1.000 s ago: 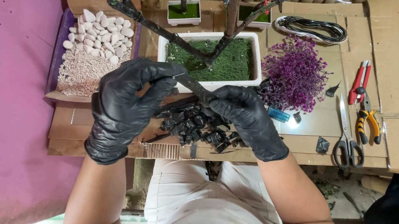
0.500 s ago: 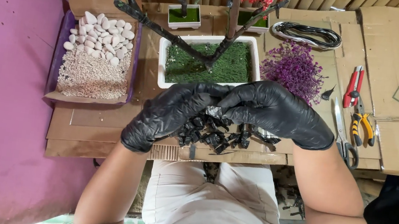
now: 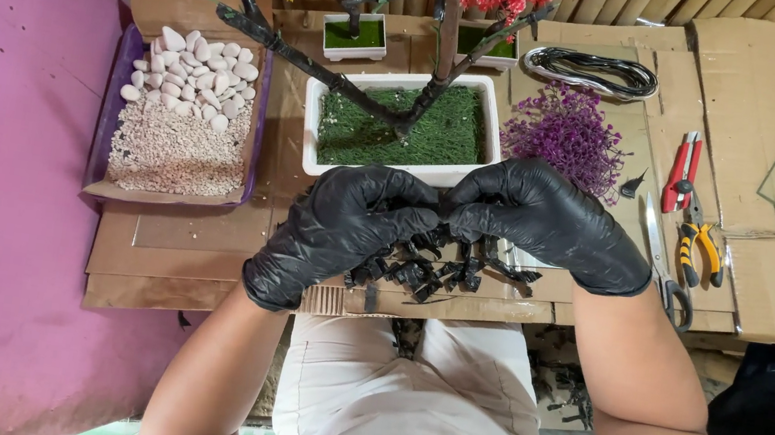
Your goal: The person wraps black tape around the branches of an artificial tree placed in a white rectangular pot filled with green moss. They use a lighter to heat the tape ends and secure them, repeating the process on multiple branches while wearing black gloves.
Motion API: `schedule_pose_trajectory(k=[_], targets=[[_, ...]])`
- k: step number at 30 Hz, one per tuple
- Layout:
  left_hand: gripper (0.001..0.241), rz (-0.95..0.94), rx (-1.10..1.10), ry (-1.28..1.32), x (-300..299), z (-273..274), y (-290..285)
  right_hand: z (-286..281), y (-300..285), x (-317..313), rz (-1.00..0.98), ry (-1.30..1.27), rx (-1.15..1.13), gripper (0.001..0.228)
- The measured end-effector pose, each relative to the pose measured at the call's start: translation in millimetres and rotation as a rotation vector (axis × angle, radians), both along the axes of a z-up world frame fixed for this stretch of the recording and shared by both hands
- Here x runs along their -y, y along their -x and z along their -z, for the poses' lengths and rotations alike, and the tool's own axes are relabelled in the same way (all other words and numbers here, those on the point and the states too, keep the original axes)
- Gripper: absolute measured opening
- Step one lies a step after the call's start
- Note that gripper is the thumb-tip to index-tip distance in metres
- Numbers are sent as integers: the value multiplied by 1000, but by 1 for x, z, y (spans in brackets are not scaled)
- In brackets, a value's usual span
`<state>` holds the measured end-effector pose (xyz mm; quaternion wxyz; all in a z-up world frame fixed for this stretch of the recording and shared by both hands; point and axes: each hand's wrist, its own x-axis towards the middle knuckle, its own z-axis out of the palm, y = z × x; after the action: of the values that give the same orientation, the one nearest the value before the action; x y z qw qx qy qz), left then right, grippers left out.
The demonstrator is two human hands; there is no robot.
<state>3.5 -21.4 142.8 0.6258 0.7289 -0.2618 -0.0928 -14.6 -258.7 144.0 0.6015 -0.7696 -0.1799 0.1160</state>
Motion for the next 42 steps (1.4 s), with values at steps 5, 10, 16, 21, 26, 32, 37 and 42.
schedule_pose_trajectory(k=[5, 10, 16, 21, 26, 32, 37, 42], targets=[[11, 81, 13, -39, -5, 20, -1, 36, -4, 8, -85, -73, 11, 13], [13, 287, -81, 18, -2, 47, -7, 68, 4, 3, -187, -313, -74, 16], [14, 356, -87, 190, 2, 88, -3, 119, 2, 7, -284, -785, 53, 15], [7, 118, -412, 397, -37, 87, -16, 92, -18, 48, -188, -685, 285, 9], [6, -222, -167, 202, -53, 103, -34, 66, -12, 32, 88, -466, 275, 6], [8, -340, 54, 234, -17, 58, -23, 71, -20, -25, 260, -266, 16, 26], [9, -314, 122, 307, -11, 48, -21, 36, -24, -27, 73, -67, 43, 47], [17, -247, -27, 469, -24, 58, -36, 5, -10, -31, 168, 174, 314, 17]])
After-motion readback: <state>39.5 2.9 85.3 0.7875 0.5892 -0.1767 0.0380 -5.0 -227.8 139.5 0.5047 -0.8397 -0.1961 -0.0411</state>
